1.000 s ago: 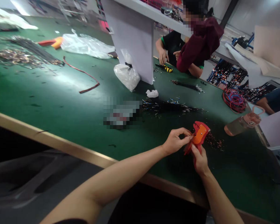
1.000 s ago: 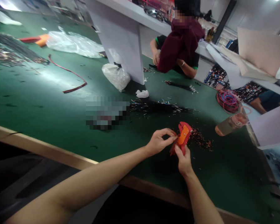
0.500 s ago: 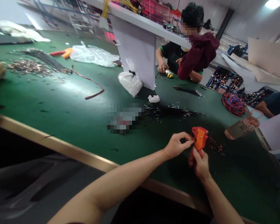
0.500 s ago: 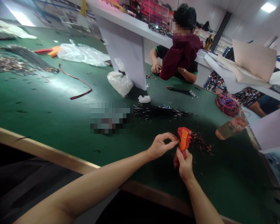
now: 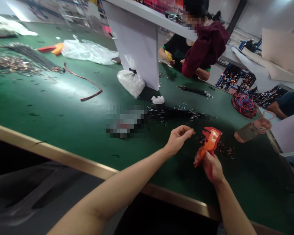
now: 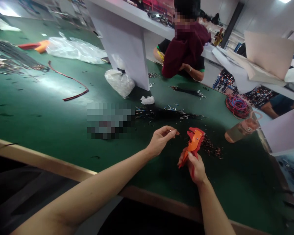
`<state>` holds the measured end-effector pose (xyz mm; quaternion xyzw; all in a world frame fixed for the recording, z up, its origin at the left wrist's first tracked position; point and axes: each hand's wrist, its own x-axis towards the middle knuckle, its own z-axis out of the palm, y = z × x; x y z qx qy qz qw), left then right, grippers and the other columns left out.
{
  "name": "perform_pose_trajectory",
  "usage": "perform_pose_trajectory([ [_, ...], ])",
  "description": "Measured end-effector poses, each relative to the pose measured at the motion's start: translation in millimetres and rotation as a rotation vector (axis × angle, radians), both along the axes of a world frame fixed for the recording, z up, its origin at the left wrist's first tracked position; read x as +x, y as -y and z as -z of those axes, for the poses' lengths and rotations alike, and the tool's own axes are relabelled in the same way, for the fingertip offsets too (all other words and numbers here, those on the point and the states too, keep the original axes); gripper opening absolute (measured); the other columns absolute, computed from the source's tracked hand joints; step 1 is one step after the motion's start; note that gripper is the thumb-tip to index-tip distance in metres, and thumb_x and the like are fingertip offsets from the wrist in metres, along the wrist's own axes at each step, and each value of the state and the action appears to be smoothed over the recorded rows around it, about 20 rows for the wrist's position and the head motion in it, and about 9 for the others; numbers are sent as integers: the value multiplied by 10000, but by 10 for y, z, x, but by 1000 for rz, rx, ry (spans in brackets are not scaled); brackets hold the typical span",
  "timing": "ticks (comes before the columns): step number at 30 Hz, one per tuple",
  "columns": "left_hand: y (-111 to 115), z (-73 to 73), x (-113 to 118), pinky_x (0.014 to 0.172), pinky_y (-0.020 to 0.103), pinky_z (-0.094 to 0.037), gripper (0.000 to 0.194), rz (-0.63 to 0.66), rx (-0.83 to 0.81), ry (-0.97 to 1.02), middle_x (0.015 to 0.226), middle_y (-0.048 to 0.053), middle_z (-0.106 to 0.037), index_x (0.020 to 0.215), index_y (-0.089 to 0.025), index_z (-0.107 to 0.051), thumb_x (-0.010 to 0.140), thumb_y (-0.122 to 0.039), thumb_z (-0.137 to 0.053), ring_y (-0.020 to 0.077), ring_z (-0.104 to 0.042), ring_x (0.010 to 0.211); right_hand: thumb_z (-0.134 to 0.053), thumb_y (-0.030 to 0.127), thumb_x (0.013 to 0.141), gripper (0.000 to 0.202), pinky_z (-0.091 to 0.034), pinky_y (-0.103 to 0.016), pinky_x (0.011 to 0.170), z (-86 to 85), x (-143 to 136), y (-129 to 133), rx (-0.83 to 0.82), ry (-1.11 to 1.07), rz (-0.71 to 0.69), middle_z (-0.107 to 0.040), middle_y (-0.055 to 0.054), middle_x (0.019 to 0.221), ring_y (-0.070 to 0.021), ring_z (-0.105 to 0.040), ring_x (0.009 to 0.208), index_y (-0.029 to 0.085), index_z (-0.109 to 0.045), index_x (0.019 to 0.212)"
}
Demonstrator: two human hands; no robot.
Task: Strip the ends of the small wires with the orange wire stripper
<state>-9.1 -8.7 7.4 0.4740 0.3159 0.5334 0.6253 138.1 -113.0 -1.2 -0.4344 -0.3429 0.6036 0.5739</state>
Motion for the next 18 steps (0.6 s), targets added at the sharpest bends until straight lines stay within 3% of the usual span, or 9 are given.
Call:
perform_pose_trajectory([
  [6,-71,-23,-38,611,240,-440,297,13,-47,3,645,-4,-659,686,-167,-683,614,-427,-807,104,-552,611,-696,416,779,325,-508,-311,607,-34,-25,38,-12,-20,-123,-646,-37,745,-178,-604,640,156,-650,968],
  [18,-108,-17,-70,594,243,-399,280,161,-104,4,581,-25,-606,642,-156,-677,568,-377,-834,86,-495,559,-701,452,780,349,-509,-291,562,-21,-53,61,-22,17,-174,-655,-42,734,-173,-619,619,152,-661,953],
])
